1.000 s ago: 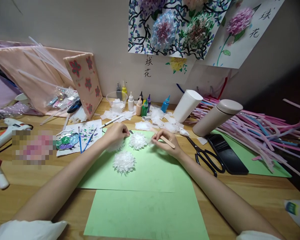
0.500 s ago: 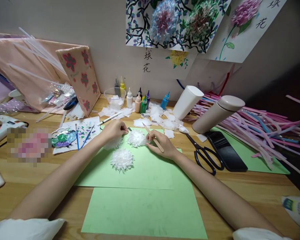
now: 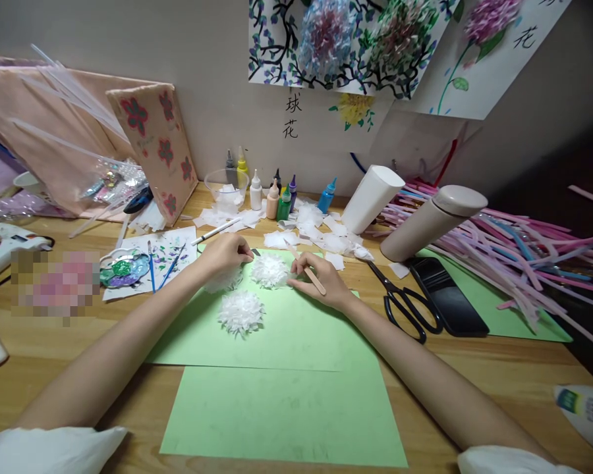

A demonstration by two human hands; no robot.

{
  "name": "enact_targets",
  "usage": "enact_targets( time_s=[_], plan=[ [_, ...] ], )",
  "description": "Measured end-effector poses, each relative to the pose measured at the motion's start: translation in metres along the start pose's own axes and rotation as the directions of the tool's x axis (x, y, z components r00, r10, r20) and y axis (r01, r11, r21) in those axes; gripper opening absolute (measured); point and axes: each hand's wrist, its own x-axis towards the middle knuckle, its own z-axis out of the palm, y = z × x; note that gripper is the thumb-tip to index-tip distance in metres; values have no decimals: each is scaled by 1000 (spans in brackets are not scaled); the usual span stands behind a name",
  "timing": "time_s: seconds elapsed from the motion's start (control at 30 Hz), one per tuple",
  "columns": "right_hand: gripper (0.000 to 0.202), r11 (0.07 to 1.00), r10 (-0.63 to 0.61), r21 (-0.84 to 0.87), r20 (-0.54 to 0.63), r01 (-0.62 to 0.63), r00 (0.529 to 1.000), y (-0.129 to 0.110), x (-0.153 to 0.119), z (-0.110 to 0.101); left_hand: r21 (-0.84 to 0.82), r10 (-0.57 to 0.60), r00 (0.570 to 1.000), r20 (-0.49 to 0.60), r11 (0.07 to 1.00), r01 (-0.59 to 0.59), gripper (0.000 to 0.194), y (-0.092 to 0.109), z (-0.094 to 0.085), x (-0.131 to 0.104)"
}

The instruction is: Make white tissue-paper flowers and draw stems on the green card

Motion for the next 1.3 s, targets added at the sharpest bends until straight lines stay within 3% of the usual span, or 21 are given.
enact_targets(
  time_s=[0.13, 0.23, 0.37, 0.5, 0.63, 0.87, 1.07, 1.3],
  plan=[
    [20, 995, -97, -34, -213, 91, 972, -4, -5, -3, -3, 4, 1000, -7, 1000, -4, 11, 0, 0, 0],
    [41, 982, -187, -41, -341, 184, 921, -9, -14, -3, -5, -5, 1000, 2, 1000, 5, 12, 0, 0, 0],
    [46, 936, -351, -90, -248, 339, 903, -14, -23, 5, -3, -10, 1000, 0, 1000, 10, 12, -1, 1, 1],
    [45, 887, -444, -213, -146, 410, 884, -12, -24, 13, -5, -13, 1000, 1, 1000, 13, 13, -2, 1, 2],
    [45, 884, -402, -282, -57, 372, 914, -7, -22, 16, -11, -27, 1000, 6, 1000, 27, 13, -1, 1, 1],
    [41, 897, -308, -335, -6, 288, 951, -8, -19, 18, -14, -11, 1000, 0, 1000, 11, 12, 0, 1, 0],
    [39, 920, -278, -290, -14, 263, 960, -8, -18, 18, -20, -14, 1000, 1, 1000, 14, 12, 0, 0, 0],
    [40, 972, -158, -186, -53, 146, 986, -9, -15, 19, -14, 1, 1000, 3, 1000, -1, 12, -2, 1, 1]
  ],
)
